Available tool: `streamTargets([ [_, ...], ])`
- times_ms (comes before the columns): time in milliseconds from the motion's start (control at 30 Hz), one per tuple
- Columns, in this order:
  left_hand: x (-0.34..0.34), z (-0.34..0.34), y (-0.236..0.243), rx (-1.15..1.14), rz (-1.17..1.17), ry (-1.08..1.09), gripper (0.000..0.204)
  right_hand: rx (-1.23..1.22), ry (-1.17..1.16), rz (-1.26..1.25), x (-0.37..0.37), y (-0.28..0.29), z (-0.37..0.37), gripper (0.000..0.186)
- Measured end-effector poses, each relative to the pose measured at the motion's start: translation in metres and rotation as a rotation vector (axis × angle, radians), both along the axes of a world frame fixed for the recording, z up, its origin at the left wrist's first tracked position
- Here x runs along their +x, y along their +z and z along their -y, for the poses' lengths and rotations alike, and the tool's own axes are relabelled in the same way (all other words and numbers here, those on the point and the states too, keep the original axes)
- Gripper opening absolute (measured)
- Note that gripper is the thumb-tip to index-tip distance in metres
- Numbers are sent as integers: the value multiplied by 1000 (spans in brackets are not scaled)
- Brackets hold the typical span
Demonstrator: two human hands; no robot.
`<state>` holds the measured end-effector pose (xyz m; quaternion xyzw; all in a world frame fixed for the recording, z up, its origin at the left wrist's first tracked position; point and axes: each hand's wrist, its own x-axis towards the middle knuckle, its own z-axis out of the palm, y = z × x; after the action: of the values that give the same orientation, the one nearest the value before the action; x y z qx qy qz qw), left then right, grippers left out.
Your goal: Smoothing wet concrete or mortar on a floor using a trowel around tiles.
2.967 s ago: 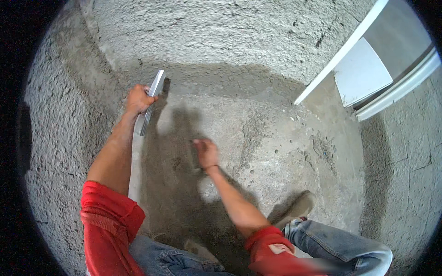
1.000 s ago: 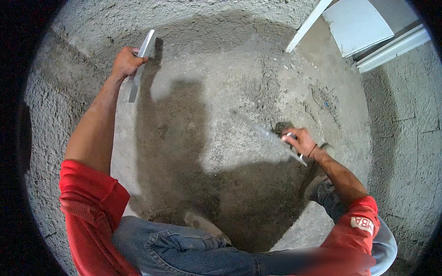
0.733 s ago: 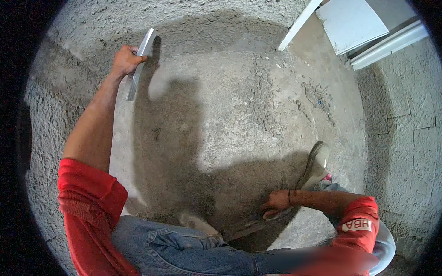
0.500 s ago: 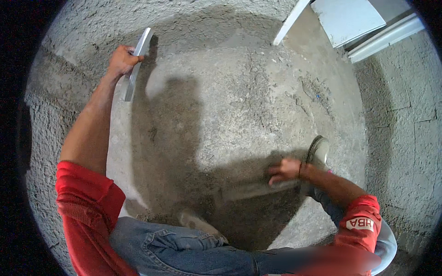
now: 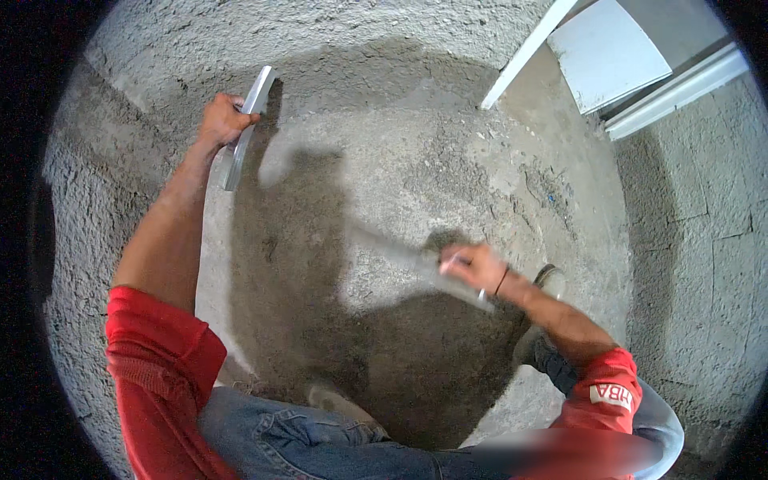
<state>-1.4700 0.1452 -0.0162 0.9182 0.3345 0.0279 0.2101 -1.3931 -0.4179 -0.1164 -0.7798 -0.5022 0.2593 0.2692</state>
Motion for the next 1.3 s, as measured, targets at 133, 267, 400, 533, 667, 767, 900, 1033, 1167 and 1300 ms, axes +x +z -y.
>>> streamTargets([
  [133, 6, 7, -7, 65, 58, 20, 53, -160, 360, -62, -72, -5, 5, 41],
  [267, 7, 14, -3, 1, 64, -58, 40, -93, 7, -189, -41, -19, 4, 43],
  [400, 6, 19, 6, -12, 119, -42, 41, -236, -228, -137, 8, -1, 19, 37],
  [533, -1, 21, 9, 51, 174, -47, 42, -148, -25, -21, -10, 22, 35, 43],
  [667, -2, 20, 18, -32, 124, 15, 44, -188, 344, 85, -66, -7, 27, 49],
  [767, -3, 25, 24, -46, 116, 2, 45, -256, 116, 23, -58, -21, 11, 41],
  [900, 1, 31, 30, -35, 132, -32, 42, -179, -236, 225, 24, 64, 1, 40],
  [1033, 10, 35, 26, -12, 237, -119, 42, -330, -118, 383, 39, 223, 5, 52],
  [1167, 10, 37, 19, -28, 251, -96, 42, -578, -139, 390, 10, 324, -1, 54],
  [1300, -13, 22, 30, 196, 257, -133, 47, -260, 157, 480, -9, 309, 7, 34],
])
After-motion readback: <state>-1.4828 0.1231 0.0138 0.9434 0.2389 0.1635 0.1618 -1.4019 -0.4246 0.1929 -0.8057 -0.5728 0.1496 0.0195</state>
